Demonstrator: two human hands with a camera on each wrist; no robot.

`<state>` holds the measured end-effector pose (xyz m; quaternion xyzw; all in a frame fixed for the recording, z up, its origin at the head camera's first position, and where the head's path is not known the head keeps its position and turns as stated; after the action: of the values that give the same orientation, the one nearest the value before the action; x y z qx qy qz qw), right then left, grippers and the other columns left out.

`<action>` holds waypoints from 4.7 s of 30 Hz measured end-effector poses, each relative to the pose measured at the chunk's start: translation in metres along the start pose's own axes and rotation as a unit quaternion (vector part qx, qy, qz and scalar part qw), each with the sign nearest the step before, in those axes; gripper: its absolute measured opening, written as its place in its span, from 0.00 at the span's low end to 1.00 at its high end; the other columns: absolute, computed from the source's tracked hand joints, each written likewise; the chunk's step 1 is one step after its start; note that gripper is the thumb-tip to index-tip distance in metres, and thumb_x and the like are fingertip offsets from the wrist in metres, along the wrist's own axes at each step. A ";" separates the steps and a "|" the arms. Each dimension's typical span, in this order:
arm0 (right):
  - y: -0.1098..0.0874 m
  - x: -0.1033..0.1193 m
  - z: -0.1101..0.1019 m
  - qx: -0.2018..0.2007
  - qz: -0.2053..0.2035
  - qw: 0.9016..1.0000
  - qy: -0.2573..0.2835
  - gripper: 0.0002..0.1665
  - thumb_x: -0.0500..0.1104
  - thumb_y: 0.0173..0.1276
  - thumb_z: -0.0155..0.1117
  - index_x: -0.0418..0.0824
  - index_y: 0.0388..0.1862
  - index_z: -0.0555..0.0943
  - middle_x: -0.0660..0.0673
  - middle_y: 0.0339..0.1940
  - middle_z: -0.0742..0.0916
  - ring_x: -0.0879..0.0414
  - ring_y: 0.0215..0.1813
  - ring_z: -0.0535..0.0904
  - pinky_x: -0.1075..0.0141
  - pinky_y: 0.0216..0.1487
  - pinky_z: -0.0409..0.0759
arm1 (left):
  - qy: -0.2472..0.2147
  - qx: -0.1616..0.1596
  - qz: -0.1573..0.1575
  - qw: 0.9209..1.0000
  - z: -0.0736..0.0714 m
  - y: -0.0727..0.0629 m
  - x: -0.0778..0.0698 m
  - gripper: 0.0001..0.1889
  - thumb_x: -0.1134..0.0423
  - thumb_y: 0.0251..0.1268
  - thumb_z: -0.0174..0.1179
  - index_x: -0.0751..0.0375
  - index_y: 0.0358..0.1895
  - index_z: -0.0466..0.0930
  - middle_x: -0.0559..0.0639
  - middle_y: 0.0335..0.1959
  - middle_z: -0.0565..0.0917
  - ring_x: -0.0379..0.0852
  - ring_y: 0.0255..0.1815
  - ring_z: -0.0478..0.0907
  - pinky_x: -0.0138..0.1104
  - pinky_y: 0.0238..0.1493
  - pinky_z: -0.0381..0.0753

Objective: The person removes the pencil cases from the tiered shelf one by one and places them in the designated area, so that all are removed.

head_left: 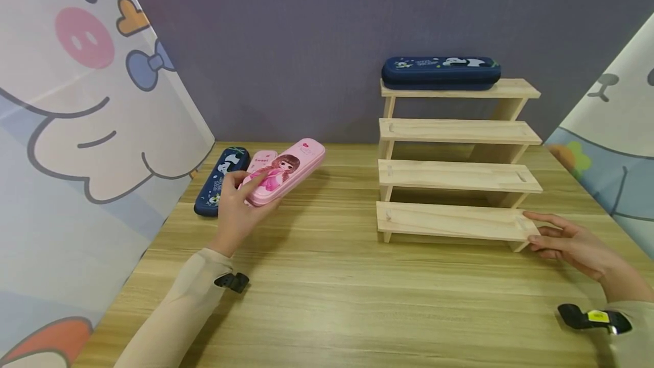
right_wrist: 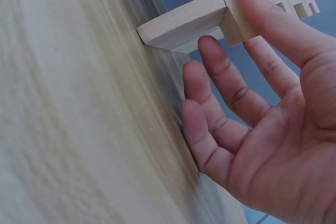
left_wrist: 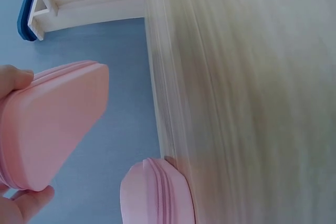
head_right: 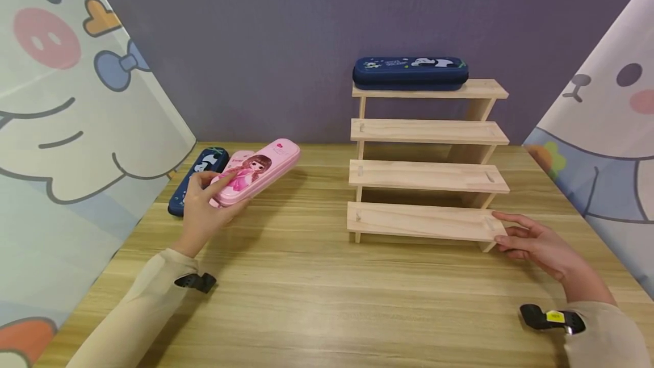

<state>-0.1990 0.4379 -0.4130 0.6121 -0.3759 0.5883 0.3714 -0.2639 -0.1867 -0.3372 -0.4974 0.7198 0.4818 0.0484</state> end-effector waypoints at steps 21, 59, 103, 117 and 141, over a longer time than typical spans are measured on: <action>0.001 0.002 0.001 -0.002 0.001 1.000 -0.010 0.40 0.22 0.75 0.43 0.63 0.70 0.73 0.58 0.54 0.82 0.58 0.47 0.83 0.66 0.43 0.82 | 0.096 0.068 -0.045 0.992 0.007 0.003 0.012 0.32 0.58 0.50 0.78 0.65 0.60 0.81 0.70 0.53 0.67 0.65 0.53 0.66 0.56 0.54 0.70; 0.000 0.001 0.003 0.004 -0.012 1.000 -0.001 0.40 0.21 0.75 0.42 0.60 0.71 0.73 0.60 0.56 0.83 0.58 0.47 0.83 0.67 0.43 0.82 | 0.362 0.345 -0.153 0.852 0.077 -0.002 0.001 0.60 0.36 0.53 0.67 0.81 0.73 0.50 0.73 0.46 0.70 0.57 0.27 0.78 0.48 0.32 0.84; 0.000 0.001 0.003 -0.001 -0.007 1.000 0.000 0.40 0.22 0.76 0.43 0.61 0.71 0.73 0.57 0.54 0.83 0.58 0.47 0.83 0.67 0.43 0.82 | 0.315 0.414 -0.170 0.837 0.089 0.044 -0.014 0.58 0.27 0.59 0.56 0.73 0.76 0.52 0.70 0.70 0.67 0.64 0.62 0.74 0.57 0.57 0.74; -0.001 0.000 0.004 0.000 -0.014 1.000 0.002 0.40 0.21 0.75 0.42 0.61 0.71 0.73 0.55 0.53 0.84 0.58 0.47 0.84 0.67 0.43 0.82 | 0.236 0.404 -0.146 0.872 0.108 0.068 -0.030 0.55 0.31 0.64 0.55 0.68 0.79 0.44 0.71 0.76 0.56 0.66 0.72 0.62 0.54 0.65 0.70; -0.002 0.001 0.007 0.007 -0.008 1.000 -0.017 0.42 0.22 0.76 0.42 0.64 0.72 0.71 0.53 0.50 0.86 0.58 0.47 0.83 0.67 0.43 0.82 | -0.046 0.327 -0.119 0.936 0.151 0.112 -0.060 0.52 0.39 0.66 0.59 0.57 0.81 0.38 0.61 0.68 0.68 0.54 0.64 0.70 0.50 0.62 0.72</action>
<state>-0.1940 0.4324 -0.4118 0.6275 -0.3732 0.5773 0.3656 -0.3806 -0.0299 -0.3118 -0.5131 0.7702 0.2330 0.2987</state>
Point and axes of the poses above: each hand's wrist, its own y-axis towards the middle knuckle, its own z-axis out of the palm, x = y × z, the point moved 6 cm from there along y, towards the middle knuckle
